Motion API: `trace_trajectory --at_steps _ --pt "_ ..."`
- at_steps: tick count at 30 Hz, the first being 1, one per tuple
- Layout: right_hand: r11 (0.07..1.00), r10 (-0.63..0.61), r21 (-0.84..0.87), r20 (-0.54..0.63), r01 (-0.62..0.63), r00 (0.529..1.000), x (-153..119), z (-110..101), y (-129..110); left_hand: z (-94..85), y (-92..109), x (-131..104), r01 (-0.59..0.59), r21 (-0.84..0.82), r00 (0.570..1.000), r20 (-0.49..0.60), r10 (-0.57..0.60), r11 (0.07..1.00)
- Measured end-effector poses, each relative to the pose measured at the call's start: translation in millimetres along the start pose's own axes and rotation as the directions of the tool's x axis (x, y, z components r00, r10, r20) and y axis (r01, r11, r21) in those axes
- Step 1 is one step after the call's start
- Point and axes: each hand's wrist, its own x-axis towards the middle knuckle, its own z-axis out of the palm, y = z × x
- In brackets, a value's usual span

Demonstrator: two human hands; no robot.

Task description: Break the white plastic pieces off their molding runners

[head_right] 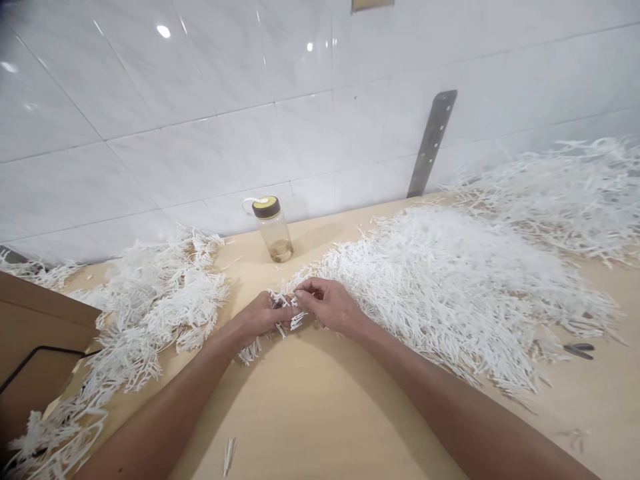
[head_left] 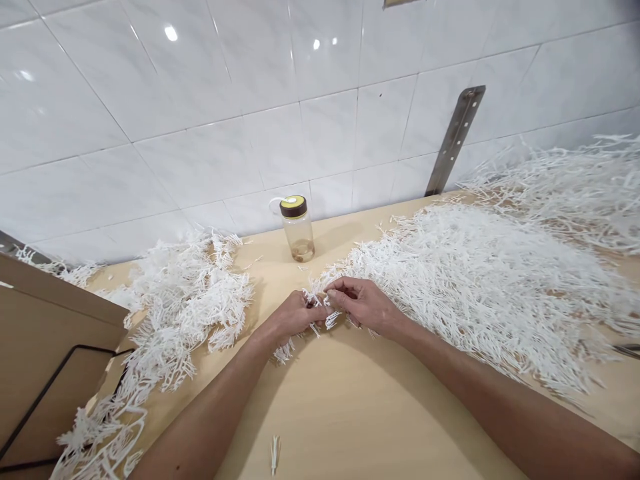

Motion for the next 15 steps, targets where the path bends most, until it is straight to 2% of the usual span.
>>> trace_trajectory --at_steps 8,15 --pt "0.999 0.014 0.029 0.053 -0.015 0.999 0.0 -1.4 -0.1 0.6 -1.8 0.3 0.001 0.065 1.000 0.002 -0.001 0.998" --pt "0.999 0.019 -0.044 -0.011 -0.019 1.000 -0.3 -2.6 -4.0 -2.0 -7.0 3.5 -0.012 -0.040 1.000 -0.013 0.011 0.999"
